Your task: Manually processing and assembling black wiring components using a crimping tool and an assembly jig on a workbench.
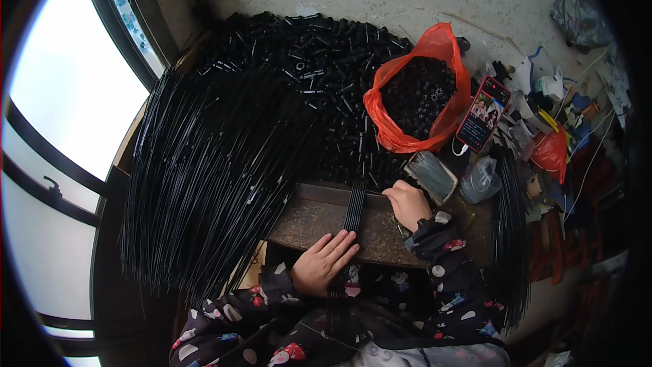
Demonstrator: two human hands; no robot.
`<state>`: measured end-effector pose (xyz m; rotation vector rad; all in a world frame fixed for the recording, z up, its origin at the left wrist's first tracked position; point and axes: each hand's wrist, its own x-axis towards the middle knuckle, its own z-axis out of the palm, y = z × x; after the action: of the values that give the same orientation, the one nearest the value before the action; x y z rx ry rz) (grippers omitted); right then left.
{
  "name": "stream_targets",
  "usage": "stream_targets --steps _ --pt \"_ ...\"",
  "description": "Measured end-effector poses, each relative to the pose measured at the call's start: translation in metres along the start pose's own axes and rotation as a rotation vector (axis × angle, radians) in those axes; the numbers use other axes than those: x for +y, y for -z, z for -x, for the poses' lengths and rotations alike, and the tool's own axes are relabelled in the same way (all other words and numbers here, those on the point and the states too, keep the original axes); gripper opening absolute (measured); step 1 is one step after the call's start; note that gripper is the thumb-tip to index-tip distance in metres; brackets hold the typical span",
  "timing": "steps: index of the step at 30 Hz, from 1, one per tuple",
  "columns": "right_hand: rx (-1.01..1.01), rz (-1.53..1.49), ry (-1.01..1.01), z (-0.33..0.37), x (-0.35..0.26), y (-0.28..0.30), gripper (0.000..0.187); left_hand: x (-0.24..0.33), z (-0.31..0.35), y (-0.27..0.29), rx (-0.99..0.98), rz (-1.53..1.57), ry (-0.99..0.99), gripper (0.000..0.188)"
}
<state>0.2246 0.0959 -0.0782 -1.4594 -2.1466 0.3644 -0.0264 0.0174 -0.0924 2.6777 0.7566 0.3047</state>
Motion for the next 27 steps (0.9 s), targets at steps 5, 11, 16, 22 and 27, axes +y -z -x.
stream_targets --steps 5,11,16,22,27 --pt "0.037 -0.015 -0.003 0.0 0.001 -0.003 0.014 -0.001 -0.004 0.002 -0.025 -0.02 -0.015 0.087" --pt "0.043 0.03 -0.103 -0.001 -0.009 -0.005 0.014 -0.002 -0.003 0.004 -0.017 -0.028 -0.014 0.088" --pt "0.029 -0.01 0.056 -0.009 0.001 -0.007 0.012 -0.002 -0.001 0.001 0.007 -0.048 -0.015 0.087" --pt "-0.016 0.133 0.127 -0.018 -0.003 -0.008 0.011 -0.002 -0.003 0.002 0.023 -0.031 -0.04 0.086" --pt "0.11 0.365 0.387 -0.006 0.02 0.013 0.014 -0.004 0.0 0.003 0.013 -0.066 -0.038 0.088"
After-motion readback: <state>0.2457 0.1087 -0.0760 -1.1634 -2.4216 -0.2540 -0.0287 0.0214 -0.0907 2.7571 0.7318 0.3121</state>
